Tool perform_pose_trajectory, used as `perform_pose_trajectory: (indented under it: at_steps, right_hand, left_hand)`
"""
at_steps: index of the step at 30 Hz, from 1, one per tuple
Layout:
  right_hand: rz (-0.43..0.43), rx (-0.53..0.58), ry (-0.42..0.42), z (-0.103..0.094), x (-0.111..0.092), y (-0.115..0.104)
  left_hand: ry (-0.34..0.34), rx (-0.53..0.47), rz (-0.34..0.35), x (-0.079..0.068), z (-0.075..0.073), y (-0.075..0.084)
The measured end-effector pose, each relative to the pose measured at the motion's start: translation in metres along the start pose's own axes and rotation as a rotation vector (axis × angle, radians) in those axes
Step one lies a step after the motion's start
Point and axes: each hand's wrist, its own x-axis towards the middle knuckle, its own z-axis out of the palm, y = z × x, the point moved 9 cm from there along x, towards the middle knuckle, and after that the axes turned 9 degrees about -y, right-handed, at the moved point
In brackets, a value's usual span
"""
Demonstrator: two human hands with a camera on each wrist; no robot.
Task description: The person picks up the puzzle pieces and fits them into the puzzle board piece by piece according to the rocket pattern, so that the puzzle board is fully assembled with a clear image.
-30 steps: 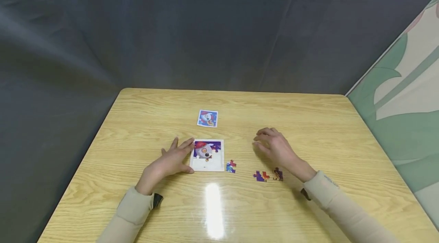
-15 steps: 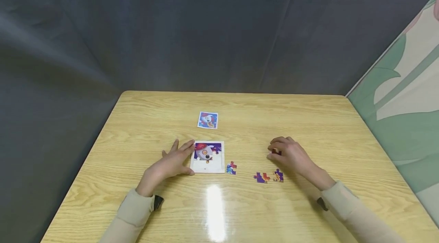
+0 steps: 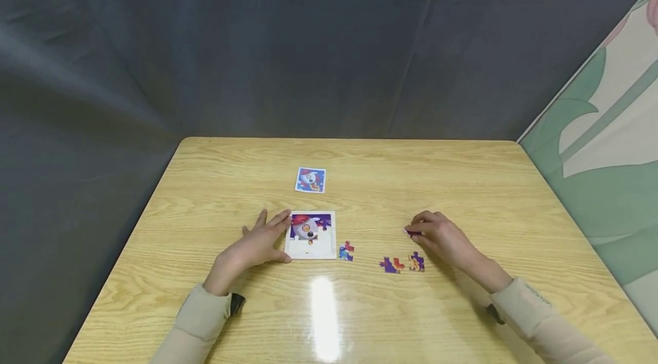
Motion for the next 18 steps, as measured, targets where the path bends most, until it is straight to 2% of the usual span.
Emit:
perform_pose_trajectory:
  at_steps: [13,18]
  right_hand:
    - [-0.082,-0.058,0.016,0.0006,-0.0045,0.0003]
    - [-0.073,-0.015,-0.012,0.0019,-0.0041,0.0007]
  left_hand:
    - [0.000,-0.009,0.001,0.0005,0.0003,-0.0004]
    - [0.002,-0.006,0.007,0.0004,0.0002,0.0000]
